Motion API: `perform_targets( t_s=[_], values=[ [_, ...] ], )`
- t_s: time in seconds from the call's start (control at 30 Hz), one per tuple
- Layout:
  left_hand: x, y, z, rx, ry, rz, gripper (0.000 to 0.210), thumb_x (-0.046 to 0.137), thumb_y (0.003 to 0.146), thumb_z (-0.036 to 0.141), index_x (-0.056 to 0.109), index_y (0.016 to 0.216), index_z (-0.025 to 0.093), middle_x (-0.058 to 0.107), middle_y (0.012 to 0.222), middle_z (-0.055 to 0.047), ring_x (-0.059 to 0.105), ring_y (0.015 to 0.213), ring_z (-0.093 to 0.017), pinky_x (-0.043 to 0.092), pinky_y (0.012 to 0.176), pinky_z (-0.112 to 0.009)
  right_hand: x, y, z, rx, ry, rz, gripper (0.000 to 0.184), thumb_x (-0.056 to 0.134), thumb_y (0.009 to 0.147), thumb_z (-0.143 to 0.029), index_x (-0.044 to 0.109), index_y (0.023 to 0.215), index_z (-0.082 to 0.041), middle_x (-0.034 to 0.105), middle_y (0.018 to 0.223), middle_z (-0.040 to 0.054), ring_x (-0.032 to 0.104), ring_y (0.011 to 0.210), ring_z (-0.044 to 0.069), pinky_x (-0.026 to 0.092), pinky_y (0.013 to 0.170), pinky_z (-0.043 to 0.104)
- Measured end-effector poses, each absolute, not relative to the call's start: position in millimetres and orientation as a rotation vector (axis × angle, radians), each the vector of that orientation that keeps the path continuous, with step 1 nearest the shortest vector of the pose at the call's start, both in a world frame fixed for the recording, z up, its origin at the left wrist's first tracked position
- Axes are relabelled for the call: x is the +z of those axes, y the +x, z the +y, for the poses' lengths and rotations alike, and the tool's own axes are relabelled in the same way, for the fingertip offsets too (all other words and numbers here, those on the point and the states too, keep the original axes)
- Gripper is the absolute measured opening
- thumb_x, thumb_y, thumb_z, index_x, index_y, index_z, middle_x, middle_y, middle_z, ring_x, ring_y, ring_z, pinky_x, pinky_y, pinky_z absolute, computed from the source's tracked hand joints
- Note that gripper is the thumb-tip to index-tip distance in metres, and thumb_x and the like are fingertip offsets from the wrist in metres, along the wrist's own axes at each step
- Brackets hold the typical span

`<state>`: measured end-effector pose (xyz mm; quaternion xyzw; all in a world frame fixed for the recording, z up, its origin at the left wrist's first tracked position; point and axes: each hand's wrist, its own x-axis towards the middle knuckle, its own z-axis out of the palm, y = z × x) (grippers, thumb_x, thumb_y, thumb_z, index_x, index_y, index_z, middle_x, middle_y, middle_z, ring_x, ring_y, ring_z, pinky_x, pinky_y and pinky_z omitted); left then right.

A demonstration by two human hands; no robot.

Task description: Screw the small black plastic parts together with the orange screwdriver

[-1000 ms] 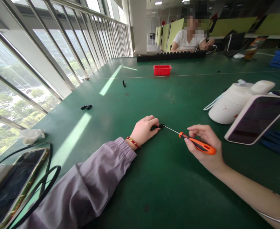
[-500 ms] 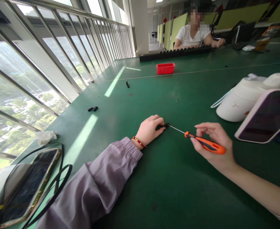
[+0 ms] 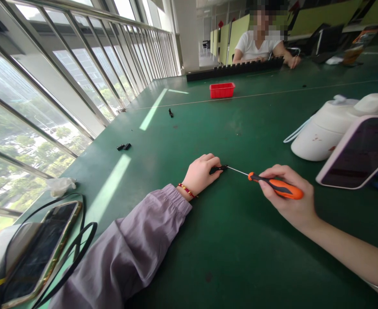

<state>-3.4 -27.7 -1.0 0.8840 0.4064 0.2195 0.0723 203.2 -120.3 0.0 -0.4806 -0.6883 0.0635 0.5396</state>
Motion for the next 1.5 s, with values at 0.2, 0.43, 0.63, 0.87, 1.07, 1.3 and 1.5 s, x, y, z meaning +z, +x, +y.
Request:
perform_targets(
  t_s=[0.2,0.43,0.63,0.87,1.07,1.3,1.5],
  values=[
    [-0.2,-2.3,-28.8,0.661,2.680,1.287,0.004,0.057,0.081,0.023,0.058,0.083,0.020,0.063,0.091,-0.001,0.057,0.086,-0.016,0.045,0.073,-0.028,-0.5,205.7,-120.3,0.130,-1.117,-1.634,0.004,0.060,0.081,-0.021,0.057,0.079,-0.024,0.059,0.073,0.0006,0.056,0.068,0.016,0.047,0.062,0.030],
    [-0.5,-2.3,-29.5,0.694,2.665,1.324,0.003,0.057,0.080,0.022,0.058,0.082,0.020,0.062,0.089,-0.001,0.058,0.085,-0.016,0.046,0.073,-0.028,-1.2,206.1,-120.3,0.168,-1.141,-1.623,0.003,0.060,0.082,-0.024,0.058,0.080,-0.024,0.060,0.074,0.0009,0.057,0.068,0.016,0.047,0.063,0.030],
    [-0.5,-2.8,-29.0,0.690,2.653,1.301,0.003,0.057,0.080,0.021,0.058,0.083,0.021,0.062,0.091,-0.001,0.058,0.087,-0.016,0.047,0.075,-0.027,0.3,204.7,-119.4,0.164,-1.152,-1.620,0.004,0.060,0.081,-0.026,0.058,0.079,-0.024,0.060,0.074,0.0009,0.057,0.067,0.016,0.047,0.063,0.030],
    [-0.7,-3.0,-29.5,0.703,2.665,1.289,0.004,0.057,0.080,0.020,0.059,0.083,0.021,0.062,0.092,-0.001,0.058,0.086,-0.015,0.046,0.072,-0.027,-0.2,204.8,-117.5,0.177,-1.150,-1.630,0.005,0.060,0.082,-0.024,0.057,0.078,-0.024,0.061,0.075,0.0008,0.057,0.068,0.015,0.047,0.062,0.029],
    [-0.4,-3.6,-29.0,0.713,2.659,1.264,0.004,0.057,0.080,0.020,0.059,0.083,0.021,0.062,0.093,-0.001,0.057,0.087,-0.015,0.046,0.072,-0.026,3.5,202.9,-119.9,0.265,-1.205,-1.607,0.006,0.059,0.082,-0.029,0.057,0.080,-0.024,0.063,0.069,-0.0002,0.056,0.053,0.013,0.046,0.048,0.025],
    [-0.2,-3.5,-29.0,0.720,2.656,1.266,0.004,0.057,0.080,0.020,0.059,0.082,0.020,0.062,0.092,0.000,0.057,0.085,-0.015,0.045,0.071,-0.026,4.5,200.1,-120.1,0.279,-1.142,-1.568,0.020,0.065,0.075,-0.018,0.056,0.093,-0.024,0.059,0.068,-0.0016,0.060,0.059,0.014,0.051,0.053,0.025],
    [0.7,-3.6,-29.4,0.723,2.645,1.259,0.005,0.056,0.079,0.019,0.059,0.082,0.020,0.062,0.092,0.000,0.058,0.085,-0.015,0.045,0.070,-0.025,6.9,199.8,-122.5,0.342,-1.169,-1.628,0.013,0.065,0.077,-0.021,0.055,0.086,-0.023,0.062,0.064,-0.0026,0.059,0.051,0.012,0.047,0.045,0.022]
  ],
)
